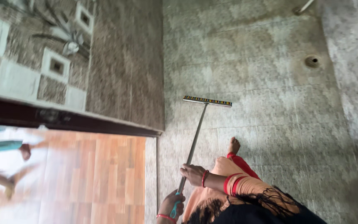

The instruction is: The person uses a floor squeegee to push water across a tiled bathroom floor, maneuvering around a toilet, urinal, and sink.

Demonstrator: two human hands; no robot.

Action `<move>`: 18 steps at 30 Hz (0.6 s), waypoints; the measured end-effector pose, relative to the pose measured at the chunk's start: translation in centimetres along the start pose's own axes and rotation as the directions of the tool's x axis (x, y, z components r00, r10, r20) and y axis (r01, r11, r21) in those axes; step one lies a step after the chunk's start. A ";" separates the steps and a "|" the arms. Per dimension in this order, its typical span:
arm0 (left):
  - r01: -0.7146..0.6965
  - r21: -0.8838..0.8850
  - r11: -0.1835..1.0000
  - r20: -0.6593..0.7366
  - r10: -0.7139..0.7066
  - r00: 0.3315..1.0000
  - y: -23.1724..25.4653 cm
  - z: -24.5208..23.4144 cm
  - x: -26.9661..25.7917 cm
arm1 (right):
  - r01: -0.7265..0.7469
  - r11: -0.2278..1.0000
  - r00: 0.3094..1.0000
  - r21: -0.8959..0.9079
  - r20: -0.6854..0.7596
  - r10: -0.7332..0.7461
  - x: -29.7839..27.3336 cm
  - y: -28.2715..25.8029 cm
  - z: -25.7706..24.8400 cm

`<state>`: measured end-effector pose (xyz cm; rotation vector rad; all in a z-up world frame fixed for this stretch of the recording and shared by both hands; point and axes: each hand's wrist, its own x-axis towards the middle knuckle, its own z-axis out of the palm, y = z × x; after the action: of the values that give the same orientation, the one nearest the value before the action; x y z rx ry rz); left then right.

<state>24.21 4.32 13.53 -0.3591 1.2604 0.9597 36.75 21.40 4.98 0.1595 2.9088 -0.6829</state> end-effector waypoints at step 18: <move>-0.037 0.043 0.998 0.034 0.036 0.999 4.0 14.4 12.1 | -0.216 0.922 0.976 0.322 0.056 0.209 -5.8 15.6 -9.1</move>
<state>30.28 21.69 8.04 -0.2857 1.2594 0.9637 43.54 38.99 7.29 0.4950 2.6799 -1.1111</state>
